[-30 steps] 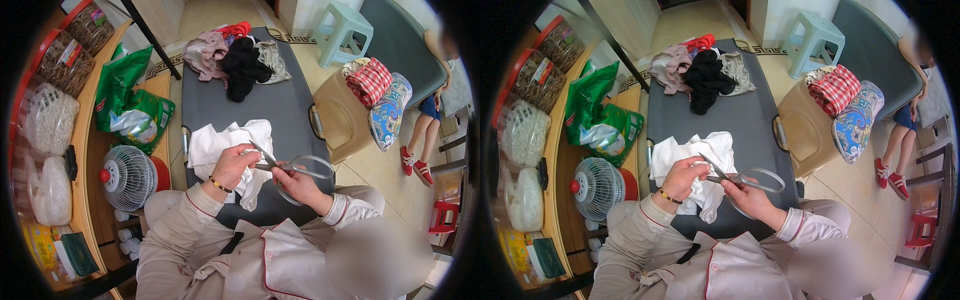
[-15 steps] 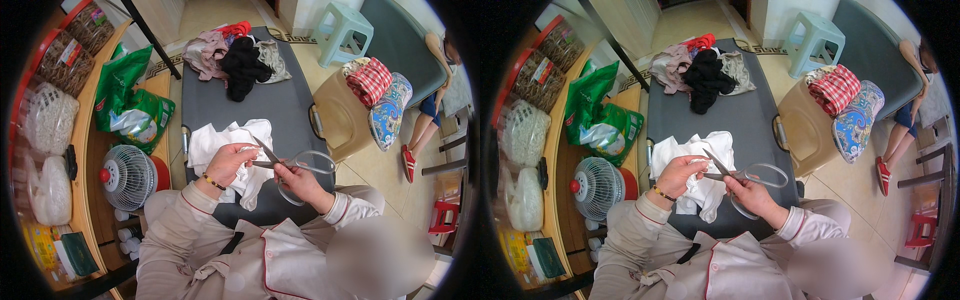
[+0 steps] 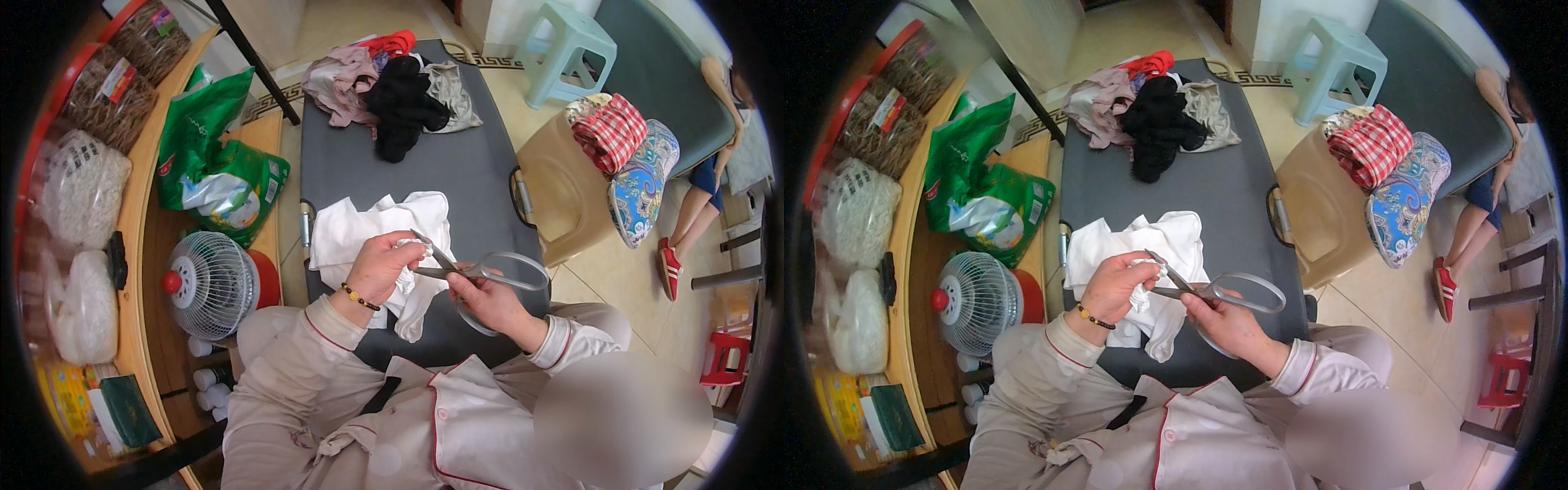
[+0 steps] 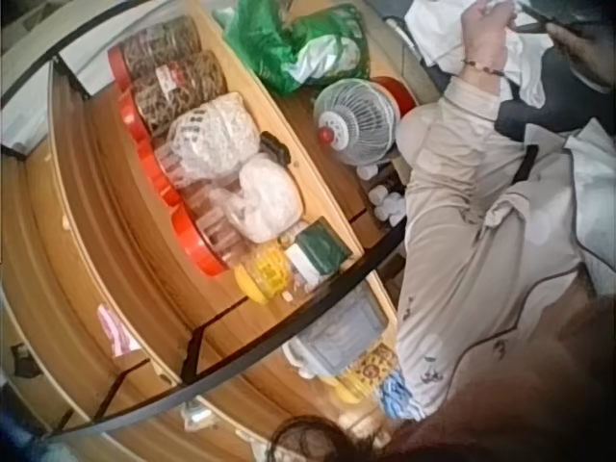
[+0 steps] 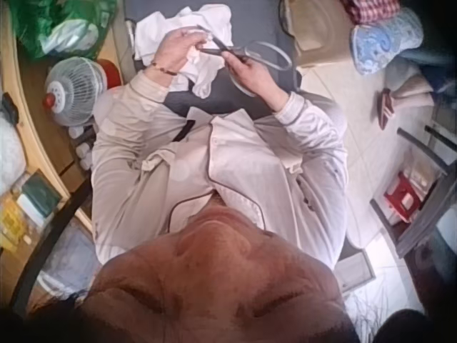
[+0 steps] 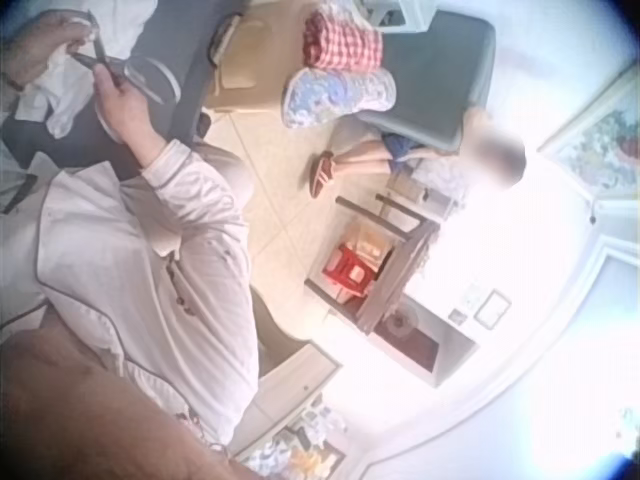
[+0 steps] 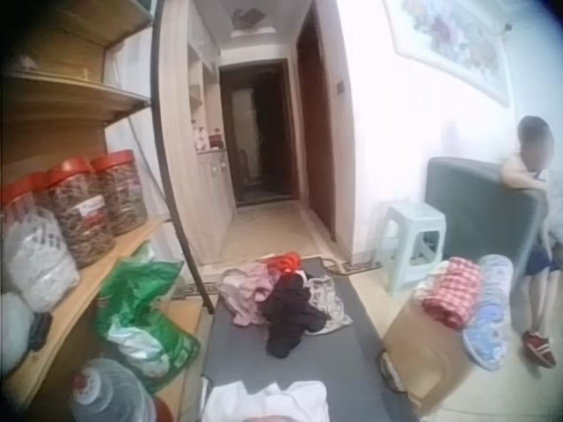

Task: The person sits on the floor and uses scissors to cut a white cloth into small pieces. The person repeatedly snips the fabric and sets the cut pieces aside on the table.

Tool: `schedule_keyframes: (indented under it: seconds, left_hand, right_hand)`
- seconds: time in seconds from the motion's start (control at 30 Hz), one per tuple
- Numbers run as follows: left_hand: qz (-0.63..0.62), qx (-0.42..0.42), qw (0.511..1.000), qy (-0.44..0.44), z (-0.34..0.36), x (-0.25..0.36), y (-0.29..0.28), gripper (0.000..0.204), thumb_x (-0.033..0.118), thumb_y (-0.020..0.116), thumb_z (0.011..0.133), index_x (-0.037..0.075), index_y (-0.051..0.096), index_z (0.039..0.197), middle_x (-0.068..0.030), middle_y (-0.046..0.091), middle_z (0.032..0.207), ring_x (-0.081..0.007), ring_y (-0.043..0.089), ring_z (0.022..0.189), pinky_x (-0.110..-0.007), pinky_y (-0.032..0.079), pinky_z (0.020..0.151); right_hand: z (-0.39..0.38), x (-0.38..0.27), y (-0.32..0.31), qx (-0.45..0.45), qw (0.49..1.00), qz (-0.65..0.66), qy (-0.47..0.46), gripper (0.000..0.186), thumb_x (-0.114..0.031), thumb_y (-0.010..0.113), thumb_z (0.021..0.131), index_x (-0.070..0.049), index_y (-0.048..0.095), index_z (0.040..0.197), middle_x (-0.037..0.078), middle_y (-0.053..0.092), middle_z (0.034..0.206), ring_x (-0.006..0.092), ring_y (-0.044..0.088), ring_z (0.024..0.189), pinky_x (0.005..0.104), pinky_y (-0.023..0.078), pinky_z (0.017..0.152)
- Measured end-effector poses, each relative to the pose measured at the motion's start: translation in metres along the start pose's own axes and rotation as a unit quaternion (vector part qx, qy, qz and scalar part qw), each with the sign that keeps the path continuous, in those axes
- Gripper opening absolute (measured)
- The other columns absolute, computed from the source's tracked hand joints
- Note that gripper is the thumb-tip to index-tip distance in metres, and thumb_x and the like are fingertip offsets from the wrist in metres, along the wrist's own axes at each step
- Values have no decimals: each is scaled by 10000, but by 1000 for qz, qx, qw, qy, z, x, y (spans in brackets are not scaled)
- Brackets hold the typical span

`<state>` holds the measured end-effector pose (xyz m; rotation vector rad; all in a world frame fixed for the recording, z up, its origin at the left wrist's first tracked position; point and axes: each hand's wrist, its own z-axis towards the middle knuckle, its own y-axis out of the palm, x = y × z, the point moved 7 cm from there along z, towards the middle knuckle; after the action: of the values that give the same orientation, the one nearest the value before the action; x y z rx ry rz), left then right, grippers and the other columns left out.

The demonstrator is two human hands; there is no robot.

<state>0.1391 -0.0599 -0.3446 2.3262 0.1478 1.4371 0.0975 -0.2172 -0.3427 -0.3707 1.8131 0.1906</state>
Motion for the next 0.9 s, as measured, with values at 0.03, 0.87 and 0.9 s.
schedule_keyframes:
  seconds: [0.03,0.87,0.9]
  left_hand:
    - [-1,8,1000,4,-1,-1,-2,126,70,612,816,-36,636,881,-12,573,727,-79,499,648,-204,389,596]
    - [-131,114,981,-83,-7,-4,-44,242,141,522,934,-13,542,1119,-87,606,932,-123,539,743,-223,437,622]
    - [-146,126,977,-91,-13,-6,-47,238,142,508,941,-6,530,1127,-93,610,941,-125,544,744,-225,440,614]
  right_hand:
    - [0,0,1,1,1000,-5,-4,249,-286,564,933,-52,616,870,-26,568,674,46,452,575,216,363,510]
    - [32,38,-17,-88,982,54,160,209,-266,575,928,-60,602,921,-25,558,704,32,464,601,190,347,483]
    - [37,38,-16,-103,982,17,156,214,-269,574,929,-57,603,912,-28,556,703,31,461,598,191,347,482]
